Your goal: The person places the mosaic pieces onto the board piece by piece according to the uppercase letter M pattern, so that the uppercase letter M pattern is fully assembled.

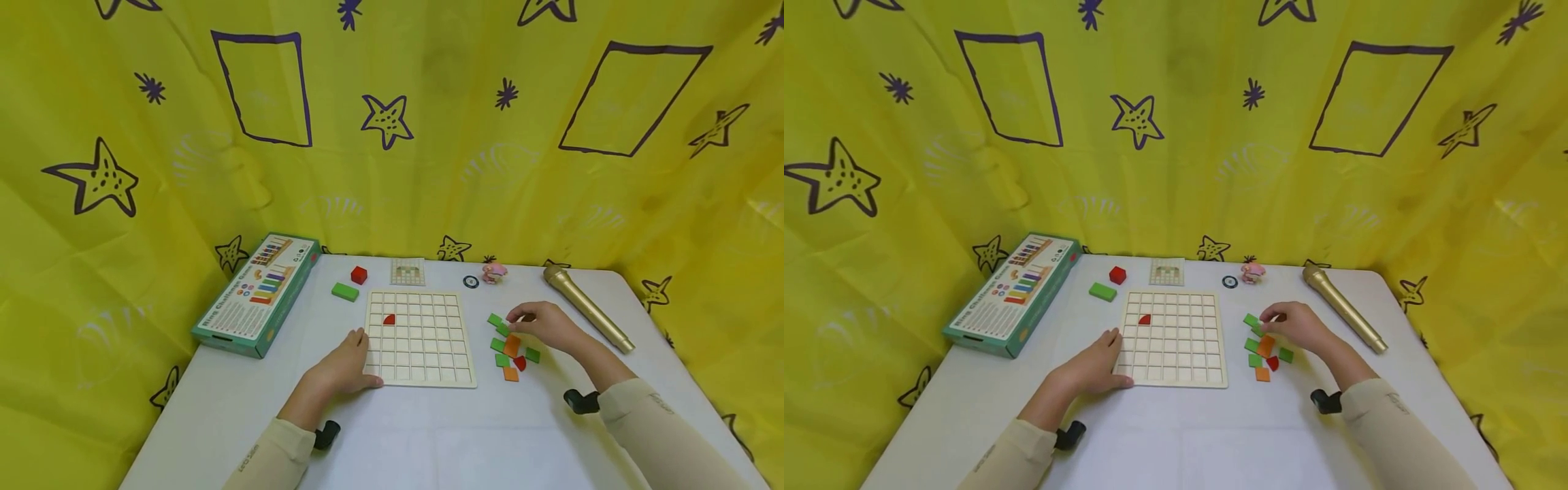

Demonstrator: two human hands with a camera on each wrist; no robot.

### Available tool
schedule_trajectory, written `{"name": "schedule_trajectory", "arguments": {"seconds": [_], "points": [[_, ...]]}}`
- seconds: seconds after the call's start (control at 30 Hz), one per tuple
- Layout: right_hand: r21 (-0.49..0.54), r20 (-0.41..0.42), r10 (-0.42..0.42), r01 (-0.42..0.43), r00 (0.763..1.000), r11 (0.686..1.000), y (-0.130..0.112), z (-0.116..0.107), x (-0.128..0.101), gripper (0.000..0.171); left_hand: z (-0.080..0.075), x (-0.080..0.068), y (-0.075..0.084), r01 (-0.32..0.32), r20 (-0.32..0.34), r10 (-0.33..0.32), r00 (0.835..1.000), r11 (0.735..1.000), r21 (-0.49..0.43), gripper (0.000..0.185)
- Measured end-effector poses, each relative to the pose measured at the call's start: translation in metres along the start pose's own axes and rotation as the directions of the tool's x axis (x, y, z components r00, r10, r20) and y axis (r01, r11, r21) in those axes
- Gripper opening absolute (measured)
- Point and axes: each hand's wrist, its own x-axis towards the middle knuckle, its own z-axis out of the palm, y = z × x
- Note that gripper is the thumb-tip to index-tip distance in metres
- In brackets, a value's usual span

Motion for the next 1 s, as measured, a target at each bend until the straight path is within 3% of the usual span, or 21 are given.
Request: {"name": "schedule_trajectory", "arguments": {"seconds": [0.33,0.5,0.8,1.0], "points": [[-0.029,-0.019,0.024,-0.024,1.000,0.999,0.025,-0.008,-0.023,0.022,-0.001,-0.001,0.002,0.011,0.001,-0.011,1.000,1.000,-0.028,0.105],[-0.020,-0.005,0.051,-0.051,0.999,0.999,0.033,-0.008,-0.033,0.025,-0.002,-0.002,0.002,-0.014,-0.008,0.014,1.000,1.000,-0.016,0.104],[0.022,0.014,0.060,-0.060,0.998,0.998,0.048,0.005,-0.040,0.027,-0.002,-0.004,0.002,-0.024,-0.023,0.024,0.999,0.999,-0.025,0.104],[-0.009,0.023,0.047,-0.047,0.999,0.999,0.051,0.010,-0.043,0.031,-0.003,-0.005,0.002,-0.021,-0.017,0.020,1.000,1.000,-0.020,0.103]]}}
